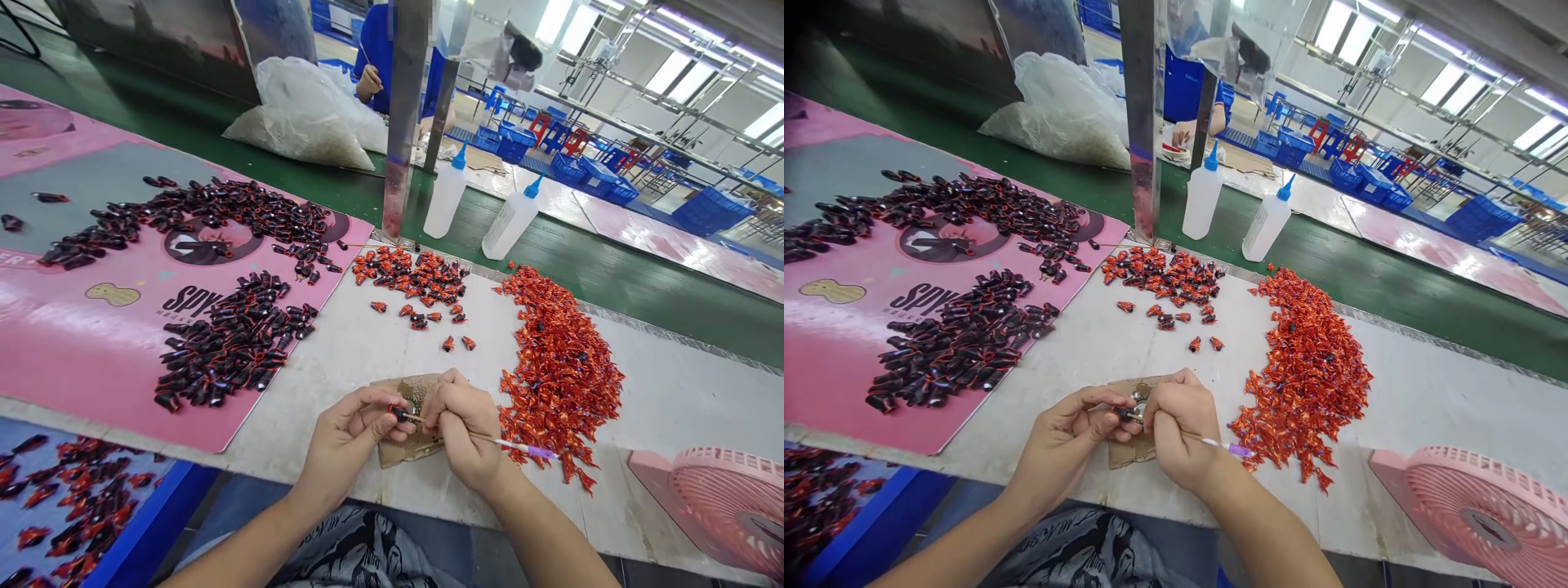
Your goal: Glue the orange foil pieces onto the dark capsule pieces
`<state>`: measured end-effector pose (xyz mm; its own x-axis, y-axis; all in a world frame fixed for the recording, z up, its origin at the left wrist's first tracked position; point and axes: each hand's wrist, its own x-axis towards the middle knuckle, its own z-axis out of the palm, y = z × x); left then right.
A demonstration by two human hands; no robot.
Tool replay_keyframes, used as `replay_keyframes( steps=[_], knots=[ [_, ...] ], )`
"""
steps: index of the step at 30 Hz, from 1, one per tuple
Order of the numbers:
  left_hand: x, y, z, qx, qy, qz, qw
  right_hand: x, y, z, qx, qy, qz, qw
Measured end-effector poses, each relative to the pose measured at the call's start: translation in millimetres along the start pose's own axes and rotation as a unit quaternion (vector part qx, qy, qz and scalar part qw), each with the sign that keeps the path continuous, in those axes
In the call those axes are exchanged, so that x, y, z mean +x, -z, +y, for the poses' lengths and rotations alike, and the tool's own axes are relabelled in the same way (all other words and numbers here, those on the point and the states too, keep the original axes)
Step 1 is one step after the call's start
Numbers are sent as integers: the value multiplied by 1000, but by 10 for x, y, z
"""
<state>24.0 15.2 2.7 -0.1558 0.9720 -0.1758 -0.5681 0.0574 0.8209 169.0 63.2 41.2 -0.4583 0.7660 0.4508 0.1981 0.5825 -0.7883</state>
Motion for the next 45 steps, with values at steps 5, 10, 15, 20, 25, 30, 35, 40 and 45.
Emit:
replay_keyframes(
  steps=[5, 10, 15, 20, 25, 30, 35, 40, 45],
  knots=[
    [6, -5, 0, 6, -12, -1, 1000, -3, 29, -4, -1, -20, 9, 1000],
    [-9, 3, 8, 9, -36, 9, 999, 51, 43, 55, -108, -40, -73, 991],
    [-24, 6, 13, 3, -45, 12, 999, 65, 30, 83, -156, -26, -138, 978],
    [-17, -8, 11, -5, -18, 0, 1000, 25, 66, 27, -18, -22, 30, 999],
    [-17, 0, 1, -6, 30, -26, 999, 25, 38, 12, 43, 51, 35, 997],
    [-25, 9, 0, -10, 37, -36, 999, 35, 10, 15, 19, 67, 8, 998],
    [-31, -9, 21, -5, 33, -39, 999, 16, 10, 10, 29, 39, -6, 999],
    [-42, -13, 17, -7, 35, -29, 999, 80, 152, -32, 92, -19, 120, 988],
    [-51, -7, 26, 1, 40, -18, 999, 164, 694, 60, -3, 39, 291, 956]
  ],
)
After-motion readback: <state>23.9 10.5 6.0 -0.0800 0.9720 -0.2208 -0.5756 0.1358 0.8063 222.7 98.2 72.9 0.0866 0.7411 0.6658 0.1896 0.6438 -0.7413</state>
